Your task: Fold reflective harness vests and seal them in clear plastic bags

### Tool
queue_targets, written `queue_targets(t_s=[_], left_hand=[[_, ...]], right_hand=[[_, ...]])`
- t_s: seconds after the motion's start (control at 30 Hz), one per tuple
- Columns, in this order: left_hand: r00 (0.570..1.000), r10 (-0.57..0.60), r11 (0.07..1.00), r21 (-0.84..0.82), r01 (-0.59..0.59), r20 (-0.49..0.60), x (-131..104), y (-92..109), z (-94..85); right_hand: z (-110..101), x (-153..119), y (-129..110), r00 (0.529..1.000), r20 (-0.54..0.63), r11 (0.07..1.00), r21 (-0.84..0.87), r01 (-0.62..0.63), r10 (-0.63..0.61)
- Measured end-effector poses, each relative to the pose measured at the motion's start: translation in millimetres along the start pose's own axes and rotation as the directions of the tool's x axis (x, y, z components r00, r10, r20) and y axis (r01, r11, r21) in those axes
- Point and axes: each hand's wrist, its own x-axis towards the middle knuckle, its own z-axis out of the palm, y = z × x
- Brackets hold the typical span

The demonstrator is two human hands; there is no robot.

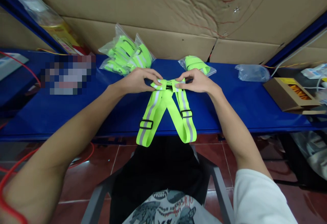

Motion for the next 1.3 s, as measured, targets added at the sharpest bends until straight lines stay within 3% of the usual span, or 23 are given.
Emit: queue_targets(t_s=[0.2,0.47,0.63,0.83,1.03,1.2,1.3], left_hand=[[0.987,-0.034,0.991,-0.119,0.053,0.157,-2.4,1.5,-11.1],[0.979,-0.203,0.934,-0.297,0.2,0.019,-0.2,-14.7,6.5],[0.981,-0.192,0.967,-0.169,0.191,0.013,-1.4,-24.0,7.6],[0.989,-0.13,0.992,-0.003,0.13,-0.069,-1.9,-22.5,7.3],[0.99,-0.053,0.993,0.095,0.066,-0.132,-0.5,-3.0,5.4],[0.986,-0.043,0.992,0.11,0.061,-0.158,0.9,8.4,7.8],[0.98,-0.07,0.993,0.084,0.087,-0.188,1.1,6.2,11.7]], right_hand=[[-7.3,0.6,3.6,0.998,0.068,1.0,-0.009,-0.001,0.001],[-2.3,5.9,11.4,0.998,0.062,0.983,-0.181,0.041,-0.03],[1.8,5.9,11.1,0.999,0.039,0.978,-0.206,0.04,-0.033],[7.0,7.4,14.1,0.994,-0.076,0.973,-0.222,0.057,-0.076],[2.0,4.8,7.8,0.988,-0.143,0.995,-0.085,0.045,-0.057],[2.0,3.7,8.0,0.997,-0.013,0.989,0.125,-0.074,0.076],[6.4,4.4,8.2,0.993,0.008,0.965,0.233,-0.119,0.12]])
